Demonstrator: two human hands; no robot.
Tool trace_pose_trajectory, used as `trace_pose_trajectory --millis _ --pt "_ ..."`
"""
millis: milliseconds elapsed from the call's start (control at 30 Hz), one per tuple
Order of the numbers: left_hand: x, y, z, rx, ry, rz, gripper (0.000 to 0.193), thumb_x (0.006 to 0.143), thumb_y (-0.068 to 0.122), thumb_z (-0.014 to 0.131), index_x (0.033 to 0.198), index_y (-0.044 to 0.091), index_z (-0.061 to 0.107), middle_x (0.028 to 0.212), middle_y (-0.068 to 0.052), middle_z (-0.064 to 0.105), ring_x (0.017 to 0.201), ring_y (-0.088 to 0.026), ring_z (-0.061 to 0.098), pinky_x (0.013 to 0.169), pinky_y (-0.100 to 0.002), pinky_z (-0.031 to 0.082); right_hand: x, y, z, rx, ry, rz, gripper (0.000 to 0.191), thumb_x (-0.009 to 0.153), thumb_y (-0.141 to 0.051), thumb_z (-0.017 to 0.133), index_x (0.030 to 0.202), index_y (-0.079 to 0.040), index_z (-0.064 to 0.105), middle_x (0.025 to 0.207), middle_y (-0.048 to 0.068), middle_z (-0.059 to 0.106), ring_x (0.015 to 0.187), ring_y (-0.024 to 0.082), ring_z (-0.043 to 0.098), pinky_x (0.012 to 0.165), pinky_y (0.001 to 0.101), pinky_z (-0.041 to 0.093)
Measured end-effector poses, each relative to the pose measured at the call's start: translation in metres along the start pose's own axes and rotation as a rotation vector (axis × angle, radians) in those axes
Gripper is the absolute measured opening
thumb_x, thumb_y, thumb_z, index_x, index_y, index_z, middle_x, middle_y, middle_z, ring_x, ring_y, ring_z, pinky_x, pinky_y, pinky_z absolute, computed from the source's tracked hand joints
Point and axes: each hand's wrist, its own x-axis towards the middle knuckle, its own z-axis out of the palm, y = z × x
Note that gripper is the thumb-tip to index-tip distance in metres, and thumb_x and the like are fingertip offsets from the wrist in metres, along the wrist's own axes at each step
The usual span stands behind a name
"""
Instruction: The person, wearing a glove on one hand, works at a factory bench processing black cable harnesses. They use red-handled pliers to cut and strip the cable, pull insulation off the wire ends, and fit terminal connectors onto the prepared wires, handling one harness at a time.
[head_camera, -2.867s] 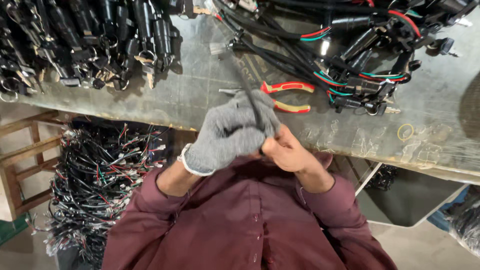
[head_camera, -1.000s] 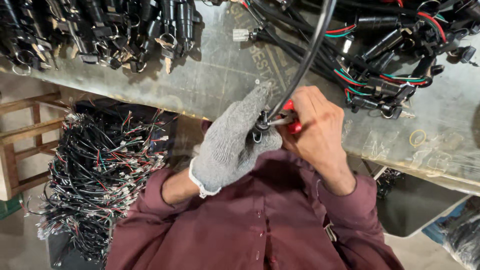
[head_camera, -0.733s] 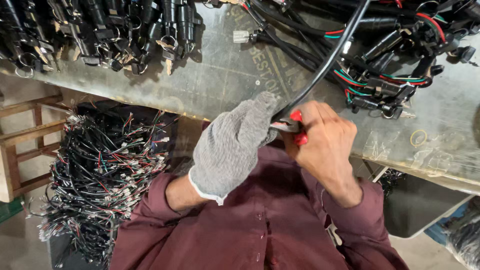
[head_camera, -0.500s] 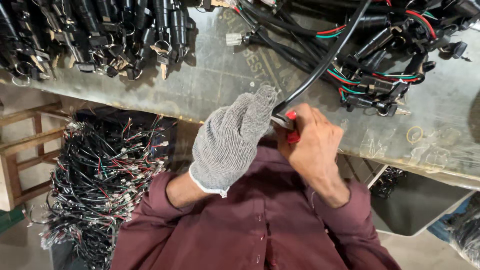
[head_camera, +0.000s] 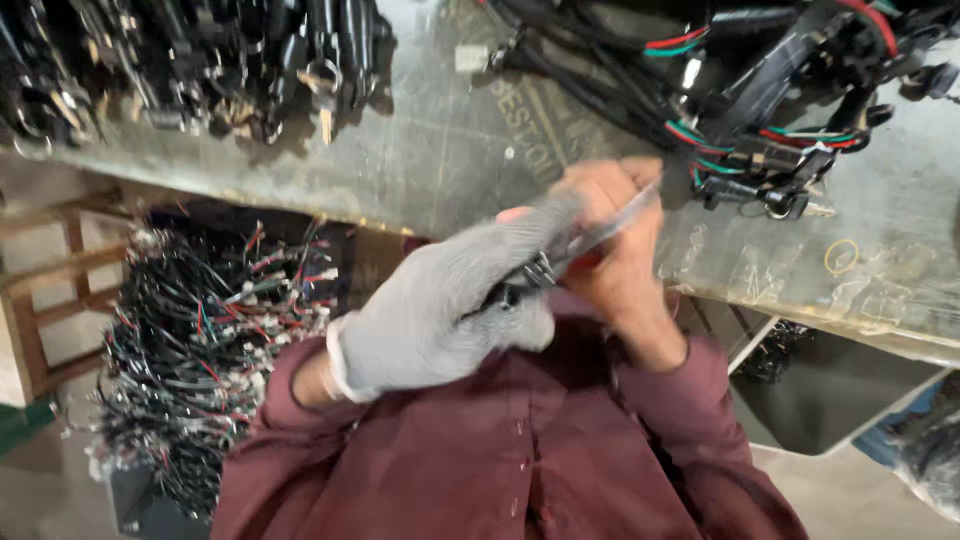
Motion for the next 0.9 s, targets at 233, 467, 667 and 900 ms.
trace_pose_trajectory --millis 233,467,667,900 --pt "-0.003 0.003 0.004 -0.156 0.064 0.063 0.074 0.096 0.007 0.075 0.159 0.007 0.038 0.139 -0.015 0.065 0.118 -0.026 0.070 0.101 -0.034 0.055 0.010 0.014 0.005 0.361 -0.144 0.119 0.046 0.082 -0.017 0.097 0.082 -0.008 0.052 0.080 0.008 0.058 0.078 0.027 0.061 0.071 0.0367 0.049" --pt "0.005 -0.001 0.002 0.639 0.316 -0.153 0.063 0.095 0.023 0.076 0.148 0.004 0.050 0.115 -0.017 0.067 0.096 -0.040 0.065 0.075 -0.047 0.050 0.003 0.001 0.002 -0.119 -0.227 0.256 0.038 0.079 -0.016 0.085 0.101 -0.005 0.057 0.099 0.013 0.059 0.096 0.035 0.059 0.081 0.0455 0.049" --pt "-0.008 -0.007 -0.072 0.606 0.732 -0.216 0.066 0.095 0.026 0.065 0.151 0.003 0.038 0.103 -0.007 0.073 0.076 -0.019 0.070 0.062 -0.034 0.057 0.012 0.005 -0.005 -0.291 -0.268 0.070 0.074 0.069 -0.055 0.086 0.115 -0.002 0.061 0.111 0.016 0.057 0.102 0.038 0.051 0.090 0.0501 0.040" --pt "-0.022 -0.079 -0.104 1.368 0.883 -0.033 0.075 0.109 0.043 0.054 0.155 0.000 0.014 0.150 -0.026 0.037 0.137 -0.036 0.052 0.118 -0.038 0.049 0.046 0.035 -0.038 -0.676 -0.124 -0.027 0.025 0.096 -0.020 0.079 0.118 -0.012 0.069 0.121 0.007 0.057 0.116 0.030 0.052 0.102 0.0461 0.038"
